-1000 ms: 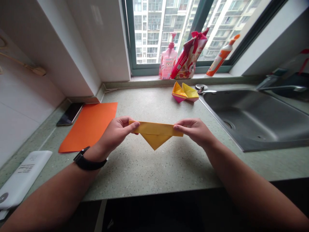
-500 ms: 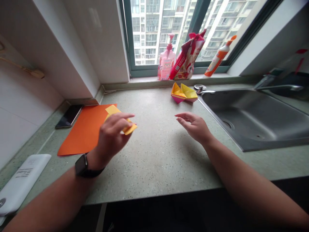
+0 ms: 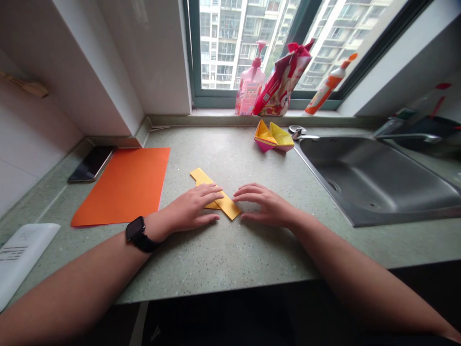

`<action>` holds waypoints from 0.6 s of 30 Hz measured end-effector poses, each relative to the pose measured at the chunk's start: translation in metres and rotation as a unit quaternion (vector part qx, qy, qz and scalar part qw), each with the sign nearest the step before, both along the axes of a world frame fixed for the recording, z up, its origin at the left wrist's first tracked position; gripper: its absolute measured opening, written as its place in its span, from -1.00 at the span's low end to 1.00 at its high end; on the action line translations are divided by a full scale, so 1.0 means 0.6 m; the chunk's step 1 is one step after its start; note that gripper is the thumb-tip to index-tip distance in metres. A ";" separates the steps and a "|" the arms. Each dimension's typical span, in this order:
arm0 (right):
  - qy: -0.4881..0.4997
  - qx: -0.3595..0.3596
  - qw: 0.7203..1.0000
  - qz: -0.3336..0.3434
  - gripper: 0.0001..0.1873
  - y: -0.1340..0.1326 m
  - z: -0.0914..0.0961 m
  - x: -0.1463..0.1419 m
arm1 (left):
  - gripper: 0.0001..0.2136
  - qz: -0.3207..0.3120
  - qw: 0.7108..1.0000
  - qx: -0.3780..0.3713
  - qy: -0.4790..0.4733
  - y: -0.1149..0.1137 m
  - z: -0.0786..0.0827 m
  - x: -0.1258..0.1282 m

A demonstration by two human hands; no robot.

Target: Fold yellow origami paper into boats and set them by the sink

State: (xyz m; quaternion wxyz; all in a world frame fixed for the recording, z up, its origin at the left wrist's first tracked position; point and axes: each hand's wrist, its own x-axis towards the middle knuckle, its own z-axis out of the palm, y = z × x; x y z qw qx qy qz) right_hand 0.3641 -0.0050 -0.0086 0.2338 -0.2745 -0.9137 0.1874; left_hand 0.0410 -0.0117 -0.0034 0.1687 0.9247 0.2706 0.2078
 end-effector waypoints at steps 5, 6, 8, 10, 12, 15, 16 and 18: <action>-0.019 0.030 0.999 0.012 -0.62 -0.011 -0.005 -0.027 | -0.68 0.030 0.999 0.023 0.028 -0.010 0.002 0.017; -0.019 0.035 0.999 0.005 -0.65 -0.011 -0.006 -0.030 | -0.69 0.042 0.998 0.031 0.033 -0.013 0.003 0.017; -0.015 0.044 0.999 -0.008 -0.74 -0.011 -0.008 -0.033 | -0.72 0.060 0.996 0.047 0.047 -0.019 0.008 0.016; -0.009 0.051 0.999 -0.012 -0.81 -0.010 -0.007 -0.032 | -0.75 0.069 0.993 0.065 0.065 -0.025 0.012 0.014; -0.003 0.056 0.998 -0.011 -0.87 -0.009 -0.006 -0.030 | -0.78 0.074 0.991 0.079 0.079 -0.030 0.017 0.014; -0.008 0.060 0.998 -0.013 -0.86 -0.007 0.001 -0.028 | -0.82 0.062 0.992 0.089 0.068 -0.035 0.020 0.017; -0.014 0.055 0.998 -0.012 -0.85 -0.006 0.005 -0.028 | -0.82 0.048 0.993 0.088 0.056 -0.035 0.019 0.019; -0.028 0.030 0.999 0.001 -0.85 0.001 0.016 -0.029 | -0.78 0.014 0.996 0.079 0.028 -0.034 0.016 0.022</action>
